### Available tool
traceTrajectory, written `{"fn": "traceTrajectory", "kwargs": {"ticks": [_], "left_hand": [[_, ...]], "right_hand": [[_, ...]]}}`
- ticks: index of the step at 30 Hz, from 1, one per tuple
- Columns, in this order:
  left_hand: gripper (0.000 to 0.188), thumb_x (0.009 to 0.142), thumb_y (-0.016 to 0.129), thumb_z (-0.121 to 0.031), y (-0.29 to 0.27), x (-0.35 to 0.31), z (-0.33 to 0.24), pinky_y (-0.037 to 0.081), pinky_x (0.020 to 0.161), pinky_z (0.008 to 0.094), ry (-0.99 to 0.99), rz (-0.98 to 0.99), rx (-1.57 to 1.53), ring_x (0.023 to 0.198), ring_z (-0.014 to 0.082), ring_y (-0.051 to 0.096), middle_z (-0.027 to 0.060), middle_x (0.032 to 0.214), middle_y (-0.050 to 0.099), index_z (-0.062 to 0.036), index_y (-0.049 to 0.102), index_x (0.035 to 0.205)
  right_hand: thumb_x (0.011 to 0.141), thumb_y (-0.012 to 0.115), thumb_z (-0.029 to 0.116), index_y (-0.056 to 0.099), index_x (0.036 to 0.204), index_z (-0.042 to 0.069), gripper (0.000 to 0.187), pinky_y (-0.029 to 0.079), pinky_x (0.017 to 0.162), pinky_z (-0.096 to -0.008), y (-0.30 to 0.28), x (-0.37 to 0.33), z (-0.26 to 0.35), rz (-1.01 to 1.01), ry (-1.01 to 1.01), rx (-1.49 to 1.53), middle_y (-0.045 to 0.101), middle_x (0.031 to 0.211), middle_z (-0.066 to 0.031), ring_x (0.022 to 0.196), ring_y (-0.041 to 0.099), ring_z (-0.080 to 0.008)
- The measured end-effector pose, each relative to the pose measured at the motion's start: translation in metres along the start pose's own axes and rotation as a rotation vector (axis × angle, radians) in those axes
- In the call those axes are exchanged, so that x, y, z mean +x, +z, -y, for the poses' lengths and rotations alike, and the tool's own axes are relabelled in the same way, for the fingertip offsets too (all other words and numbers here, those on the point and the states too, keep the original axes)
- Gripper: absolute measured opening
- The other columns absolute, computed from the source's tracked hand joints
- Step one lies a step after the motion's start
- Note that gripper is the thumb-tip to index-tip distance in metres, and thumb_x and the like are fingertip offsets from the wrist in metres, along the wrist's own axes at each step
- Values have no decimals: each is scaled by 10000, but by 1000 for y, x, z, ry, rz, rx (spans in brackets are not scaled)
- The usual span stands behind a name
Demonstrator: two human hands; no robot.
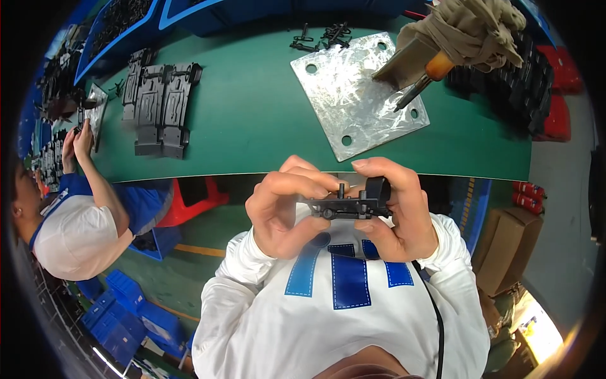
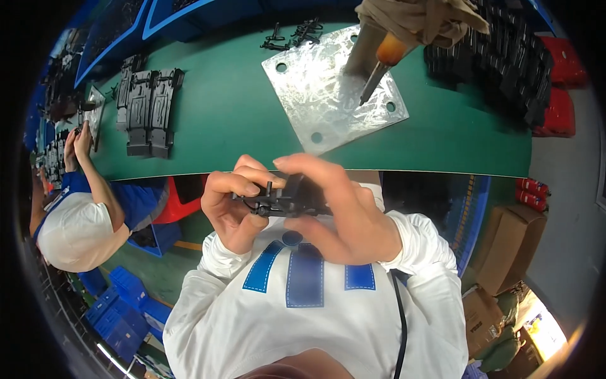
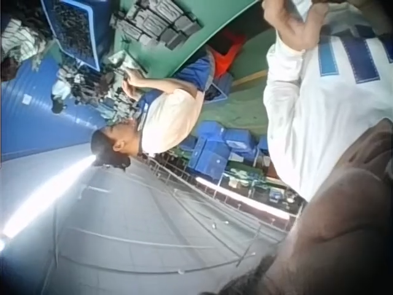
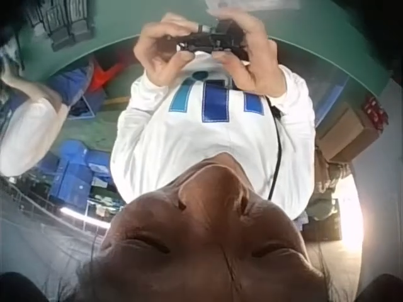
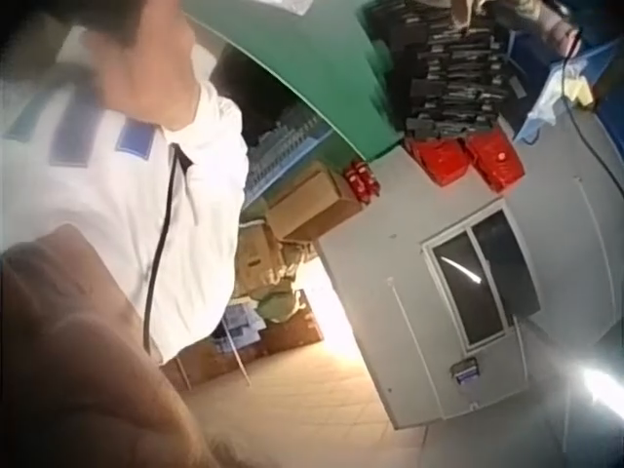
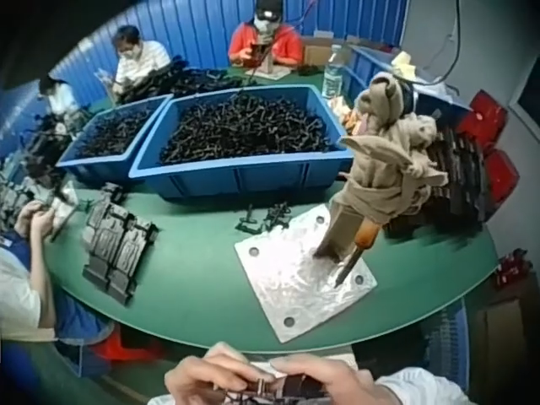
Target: Assembling plastic toy car components and securing parts with a heat-sealing tool.
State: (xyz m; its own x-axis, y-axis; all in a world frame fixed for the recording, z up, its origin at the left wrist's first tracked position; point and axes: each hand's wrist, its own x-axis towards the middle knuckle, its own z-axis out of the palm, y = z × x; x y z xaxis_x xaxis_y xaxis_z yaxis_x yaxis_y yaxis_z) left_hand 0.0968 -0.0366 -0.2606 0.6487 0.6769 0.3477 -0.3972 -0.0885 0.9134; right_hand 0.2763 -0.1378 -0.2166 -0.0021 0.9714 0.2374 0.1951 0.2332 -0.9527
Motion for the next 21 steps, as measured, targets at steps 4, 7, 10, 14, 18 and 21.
{"fn": "traceTrajectory", "kwargs": {"ticks": [4,7,10,14,18,21], "left_hand": [[358,712,727,3,0,-2,2,446,821,366,21,-17,6,874,247,628,189,1033,698,-24,564,1031],[361,713,729,-1,1,-1,1,443,822,367,18,-22,18,872,246,627,186,1034,698,-25,565,1034],[350,714,734,-9,1,0,0,445,822,365,1,-18,24,866,243,629,184,1023,702,-23,573,1025],[342,710,749,-24,3,3,-2,455,814,362,7,-17,48,852,245,635,184,999,708,-14,590,1013],[351,706,752,-26,4,4,-4,460,802,357,5,-21,61,848,248,640,189,988,709,-5,594,1019],[350,710,740,0,7,5,-9,467,815,355,-3,-18,76,864,245,642,193,996,703,13,590,1026]], "right_hand": [[861,654,16,356,1354,-39,579,533,811,-339,-4,5,0,21,-14,110,605,1157,-189,941,688,-280],[882,638,64,371,1340,-34,539,531,804,-341,-4,4,-3,20,15,146,617,1124,-183,923,689,-274],[882,643,70,395,1311,-32,506,532,804,-334,-2,2,-6,-35,10,156,614,1125,-183,916,689,-265],[887,646,79,411,1287,-31,477,534,798,-322,1,-1,-8,-80,-11,154,612,1115,-178,898,687,-252],[901,647,99,419,1280,-32,461,537,785,-312,0,-2,-7,-98,15,178,611,1098,-164,893,677,-218],[909,642,103,419,1285,-34,458,535,778,-306,-1,0,-8,-107,32,182,610,1088,-150,905,664,-189]]}}
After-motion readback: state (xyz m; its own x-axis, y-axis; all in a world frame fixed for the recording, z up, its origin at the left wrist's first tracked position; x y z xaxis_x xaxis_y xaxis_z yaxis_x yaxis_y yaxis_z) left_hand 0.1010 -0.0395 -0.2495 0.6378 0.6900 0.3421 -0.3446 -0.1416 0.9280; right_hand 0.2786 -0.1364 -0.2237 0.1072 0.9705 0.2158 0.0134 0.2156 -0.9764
